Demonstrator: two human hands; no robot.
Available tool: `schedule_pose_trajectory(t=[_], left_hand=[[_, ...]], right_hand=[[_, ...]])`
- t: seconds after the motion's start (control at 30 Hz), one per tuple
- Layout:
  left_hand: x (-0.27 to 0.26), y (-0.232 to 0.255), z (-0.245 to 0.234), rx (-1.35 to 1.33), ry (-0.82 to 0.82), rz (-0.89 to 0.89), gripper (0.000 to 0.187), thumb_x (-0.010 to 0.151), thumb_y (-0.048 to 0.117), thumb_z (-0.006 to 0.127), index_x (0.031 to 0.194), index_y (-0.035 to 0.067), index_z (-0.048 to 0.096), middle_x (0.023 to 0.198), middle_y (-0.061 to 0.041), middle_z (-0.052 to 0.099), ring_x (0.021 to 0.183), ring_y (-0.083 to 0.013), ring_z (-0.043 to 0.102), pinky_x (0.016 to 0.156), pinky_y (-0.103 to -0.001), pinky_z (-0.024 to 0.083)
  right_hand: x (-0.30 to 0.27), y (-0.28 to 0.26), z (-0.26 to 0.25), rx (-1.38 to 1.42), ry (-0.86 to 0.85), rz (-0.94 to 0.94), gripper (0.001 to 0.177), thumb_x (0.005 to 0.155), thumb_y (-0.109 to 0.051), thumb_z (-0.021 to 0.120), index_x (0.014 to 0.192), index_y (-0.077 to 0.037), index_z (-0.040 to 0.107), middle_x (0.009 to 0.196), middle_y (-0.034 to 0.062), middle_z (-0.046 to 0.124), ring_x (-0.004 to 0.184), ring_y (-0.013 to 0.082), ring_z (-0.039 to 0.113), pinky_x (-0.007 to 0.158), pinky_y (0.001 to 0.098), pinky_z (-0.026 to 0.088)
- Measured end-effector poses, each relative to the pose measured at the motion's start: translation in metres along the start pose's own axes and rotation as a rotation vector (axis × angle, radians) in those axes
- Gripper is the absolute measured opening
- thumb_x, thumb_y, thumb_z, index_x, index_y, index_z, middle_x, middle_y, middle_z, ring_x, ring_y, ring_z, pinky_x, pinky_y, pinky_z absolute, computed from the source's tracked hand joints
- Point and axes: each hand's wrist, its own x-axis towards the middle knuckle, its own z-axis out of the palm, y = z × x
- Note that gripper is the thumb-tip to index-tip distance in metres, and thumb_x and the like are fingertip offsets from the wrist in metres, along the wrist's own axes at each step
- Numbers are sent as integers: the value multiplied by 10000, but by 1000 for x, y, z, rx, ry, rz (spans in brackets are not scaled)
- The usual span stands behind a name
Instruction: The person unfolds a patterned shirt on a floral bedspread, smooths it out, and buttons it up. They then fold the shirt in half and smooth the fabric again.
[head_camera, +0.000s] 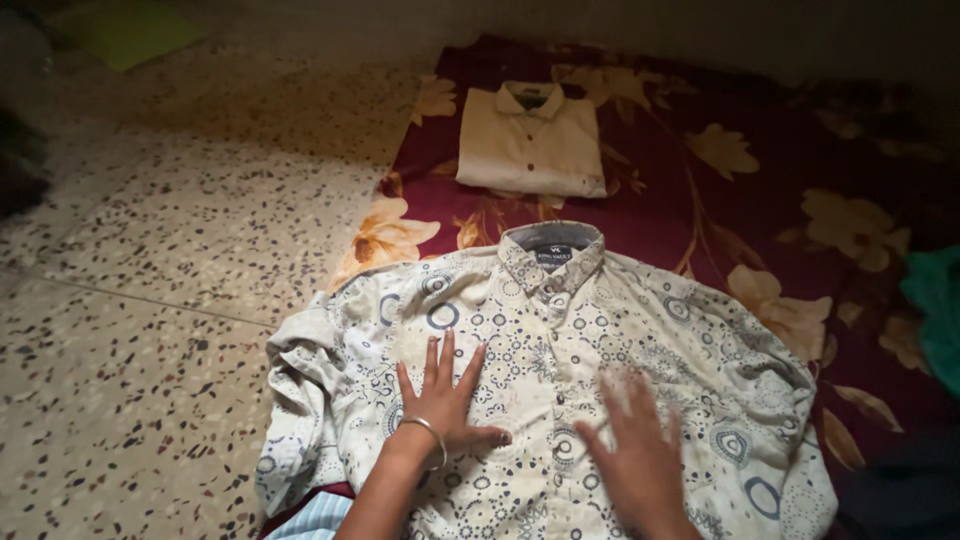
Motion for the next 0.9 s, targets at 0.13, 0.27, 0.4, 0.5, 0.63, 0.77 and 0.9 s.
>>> schedule_pose_trajectory(t=[0.13, 0.27, 0.4, 0.5, 0.63, 0.77, 0.9], left_hand=[[4, 4, -6, 20, -27, -29, 1447, 586, 769, 825, 1646, 350, -67, 1693, -195, -241, 1555, -399, -242, 1129, -786, -87], [4, 4, -10, 27, -24, -44, 1509, 530, 771, 849, 1644, 353, -79, 1689, -205, -240, 1548, -430, -250, 1122, -788, -83], [6, 1, -9, 18, -11, -29, 1530, 505, 777, 859, 1641, 360, -78, 1687, -214, -249, 1543, -433, -256, 1113, -789, -87], [8, 0, -6, 10, -21, -29, 1534, 498, 804, 841, 1637, 364, -87, 1689, -202, -254, 1544, -431, -264, 1112, -798, -91], [12, -4, -3, 5, -24, -14, 1531, 505, 814, 826, 1632, 361, -107, 1680, -198, -292, 1530, -432, -294, 1099, -802, -105], [12, -4, -2, 12, -32, -13, 1545, 506, 804, 829, 1636, 347, -120, 1664, -210, -302, 1515, -442, -303, 1088, -801, -122], [12, -3, -5, 19, -10, -3, 1538, 499, 817, 821, 1634, 346, -103, 1669, -209, -288, 1521, -447, -289, 1095, -796, -119]], right_hand=[[12, 30, 13, 131, 118, 92, 753, 959, -619, 328, 1595, -229, 222, 1675, 79, 110, 1533, 256, 45, 1183, 531, -25], [47, 40, 13, 138, 138, 70, 729, 989, -614, 342, 1589, -211, 256, 1687, 84, 154, 1560, 251, 79, 1225, 523, 20], [80, 32, -4, 194, 2, -100, 691, 1001, -573, 357, 1597, -237, 264, 1699, 70, 146, 1555, 266, 92, 1224, 521, 31], [83, 42, -11, 316, -114, 61, 684, 960, -553, 407, 1592, -311, 311, 1721, 11, 169, 1566, 268, 124, 1238, 520, 48], [105, 98, -2, 85, 113, 160, 702, 992, -601, 449, 1582, -232, 350, 1661, 117, 244, 1560, 304, 193, 1235, 597, 34], [109, 104, -4, 154, 119, 293, 752, 949, -595, 464, 1565, -187, 326, 1677, 149, 186, 1511, 349, 136, 1126, 621, 48], [85, 29, 1, 378, 92, 112, 685, 930, -584, 446, 1508, -218, 421, 1709, 64, 323, 1515, 266, 351, 1287, 488, 195]])
